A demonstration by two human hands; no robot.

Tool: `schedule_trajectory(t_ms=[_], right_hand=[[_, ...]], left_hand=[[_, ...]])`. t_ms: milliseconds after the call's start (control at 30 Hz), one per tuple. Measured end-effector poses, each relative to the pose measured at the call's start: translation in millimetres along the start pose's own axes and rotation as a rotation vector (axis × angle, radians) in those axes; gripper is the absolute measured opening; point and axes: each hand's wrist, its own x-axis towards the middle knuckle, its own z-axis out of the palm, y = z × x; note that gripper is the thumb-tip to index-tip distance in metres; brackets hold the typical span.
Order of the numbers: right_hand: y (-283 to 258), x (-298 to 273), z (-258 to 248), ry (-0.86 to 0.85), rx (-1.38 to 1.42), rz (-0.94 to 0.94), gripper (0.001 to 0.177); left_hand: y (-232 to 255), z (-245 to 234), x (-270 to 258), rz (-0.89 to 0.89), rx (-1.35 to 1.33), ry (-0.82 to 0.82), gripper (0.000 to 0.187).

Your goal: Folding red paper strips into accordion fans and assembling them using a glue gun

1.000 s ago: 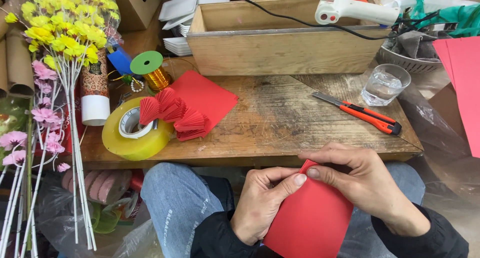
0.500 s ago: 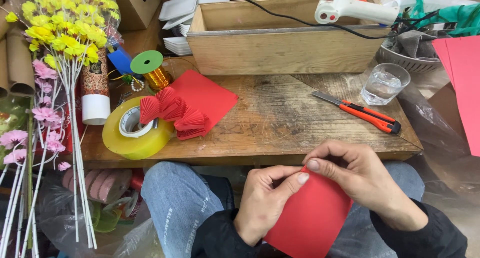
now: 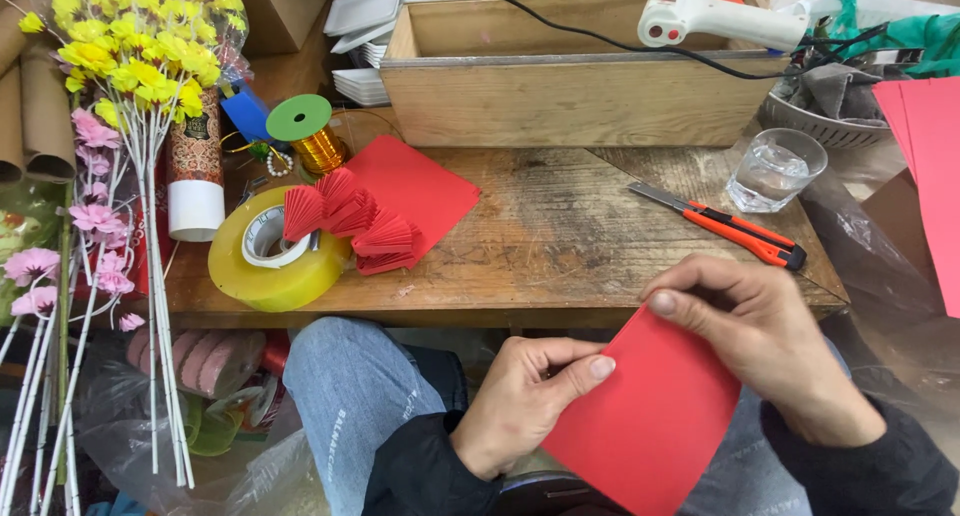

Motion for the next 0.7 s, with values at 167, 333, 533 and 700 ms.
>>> schedule_trajectory(t_ms=[167, 333, 533, 700], right_hand=[[0.7, 0.1, 0.6, 0.018, -0.023, -0.046, 0.017], [0.9, -0.4, -8.5, 0.114, 0.012, 0.082, 0.011], [0.1, -5.8, -5.2, 0.139, 0.047, 0.058, 0.012], [0.6, -8.1, -9.0, 0.236, 0.017, 0.101, 0.009]], left_hand=[[-9.1, -0.2, 0.9, 0.07, 0.09, 0.098, 0.022], [-6.6, -9.8, -1.3, 0.012, 0.103, -0.001, 0.03], [-9.9, -5.4, -5.3, 0.22, 0.338, 0.141, 0.022], [-16.8, -10.4, -5.8, 0.176, 0.297, 0.155, 0.021]])
